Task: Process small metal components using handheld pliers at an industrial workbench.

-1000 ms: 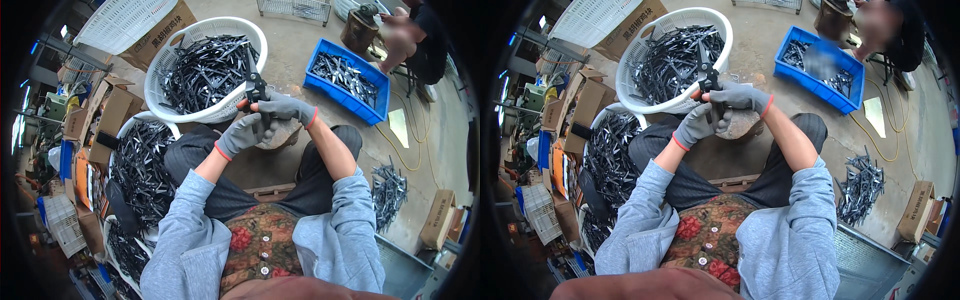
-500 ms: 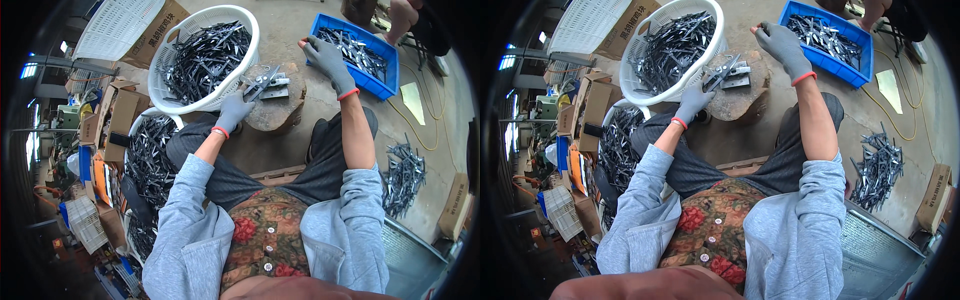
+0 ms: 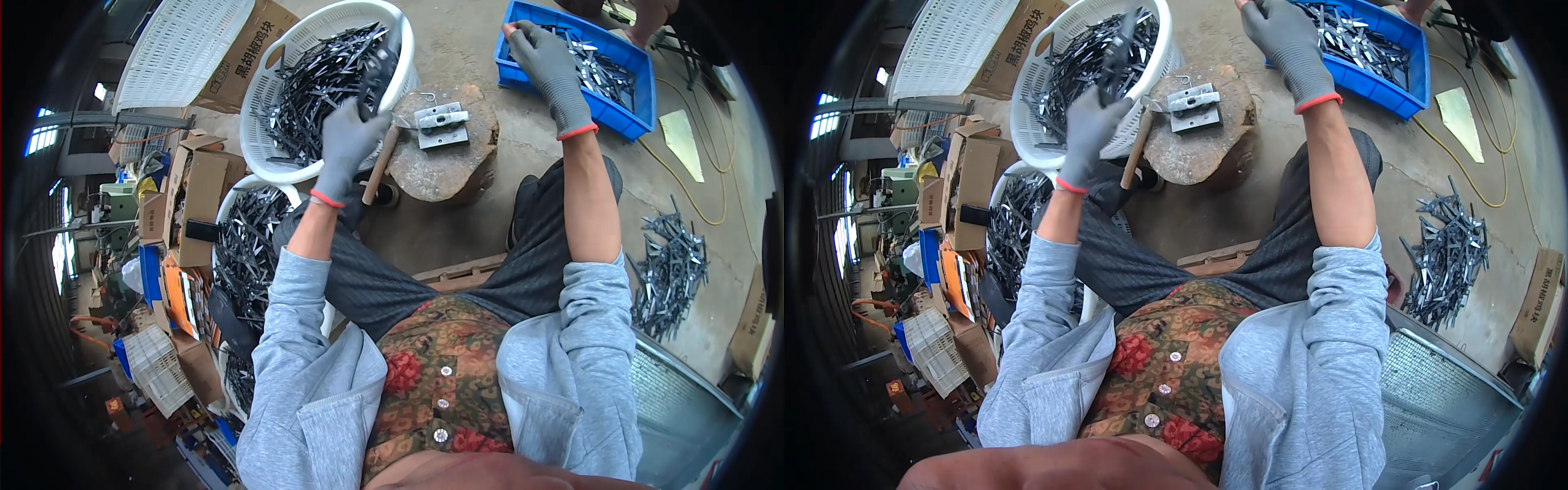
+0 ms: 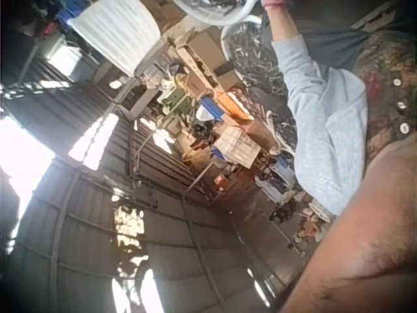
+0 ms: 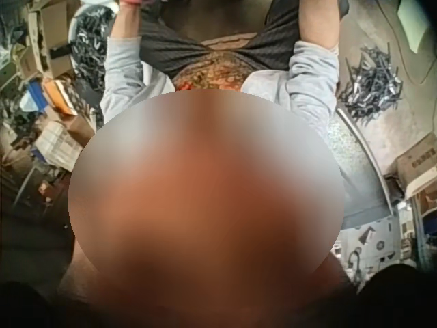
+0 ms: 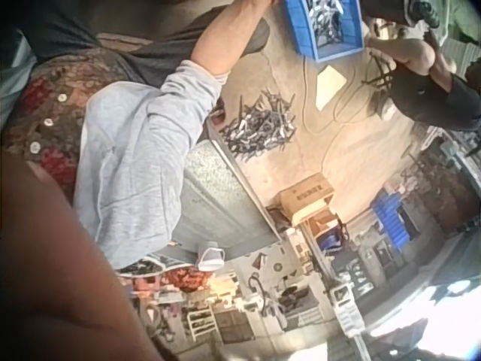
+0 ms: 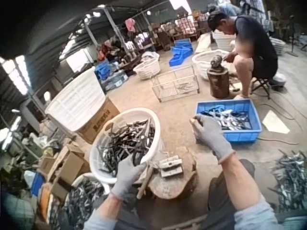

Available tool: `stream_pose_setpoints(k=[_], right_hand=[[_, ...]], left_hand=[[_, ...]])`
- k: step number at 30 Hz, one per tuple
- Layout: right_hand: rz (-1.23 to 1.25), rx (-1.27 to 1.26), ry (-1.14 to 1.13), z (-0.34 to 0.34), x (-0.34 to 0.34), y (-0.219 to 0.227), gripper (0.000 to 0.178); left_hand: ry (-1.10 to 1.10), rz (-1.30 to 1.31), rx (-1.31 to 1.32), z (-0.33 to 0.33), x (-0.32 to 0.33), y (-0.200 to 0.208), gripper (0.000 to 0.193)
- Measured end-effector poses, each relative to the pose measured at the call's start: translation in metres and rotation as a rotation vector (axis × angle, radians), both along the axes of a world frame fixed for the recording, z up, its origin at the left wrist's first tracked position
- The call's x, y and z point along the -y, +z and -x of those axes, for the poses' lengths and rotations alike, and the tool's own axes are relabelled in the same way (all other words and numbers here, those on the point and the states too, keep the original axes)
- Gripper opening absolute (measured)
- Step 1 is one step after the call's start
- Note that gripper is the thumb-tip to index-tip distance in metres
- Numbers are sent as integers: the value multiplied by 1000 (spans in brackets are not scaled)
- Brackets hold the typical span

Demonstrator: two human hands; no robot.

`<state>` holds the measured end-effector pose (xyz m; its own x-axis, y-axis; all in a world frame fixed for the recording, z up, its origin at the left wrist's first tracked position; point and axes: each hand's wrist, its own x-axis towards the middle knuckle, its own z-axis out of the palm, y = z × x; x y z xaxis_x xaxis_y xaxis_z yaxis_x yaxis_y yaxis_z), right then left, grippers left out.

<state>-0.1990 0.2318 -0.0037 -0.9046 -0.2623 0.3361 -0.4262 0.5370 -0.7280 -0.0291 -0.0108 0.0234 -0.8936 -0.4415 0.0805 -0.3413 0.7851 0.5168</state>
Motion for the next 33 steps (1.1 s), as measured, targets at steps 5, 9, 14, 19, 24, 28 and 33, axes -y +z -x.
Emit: stream_pose_setpoints(k=[5,9,14,19,24,28,33], right_hand=[[320,-8,-191,10,-18,5,29],[489,-28,-201,12,-18,4,29],[454,-74,-168,5,-13,0,26],[395,-65,-213,2,-16,7,27],[438,174,-102,4,-12,1,26],[452,84,49,5,-5,-9,30],[346,84,-41,8,-8,-10,34]], left_hand=[[-73,-448,-932,-19,-9,67,18],[34,124,24,-29,-40,-49,35],[72,172,-275,-5,-8,-20,35],[-49,-315,-1108,-17,-10,60,22],[-48,328,143,-37,-39,-66,55],[56,239,-339,-20,-7,-22,33],[-83,-144,-1125,-32,-2,58,23]])
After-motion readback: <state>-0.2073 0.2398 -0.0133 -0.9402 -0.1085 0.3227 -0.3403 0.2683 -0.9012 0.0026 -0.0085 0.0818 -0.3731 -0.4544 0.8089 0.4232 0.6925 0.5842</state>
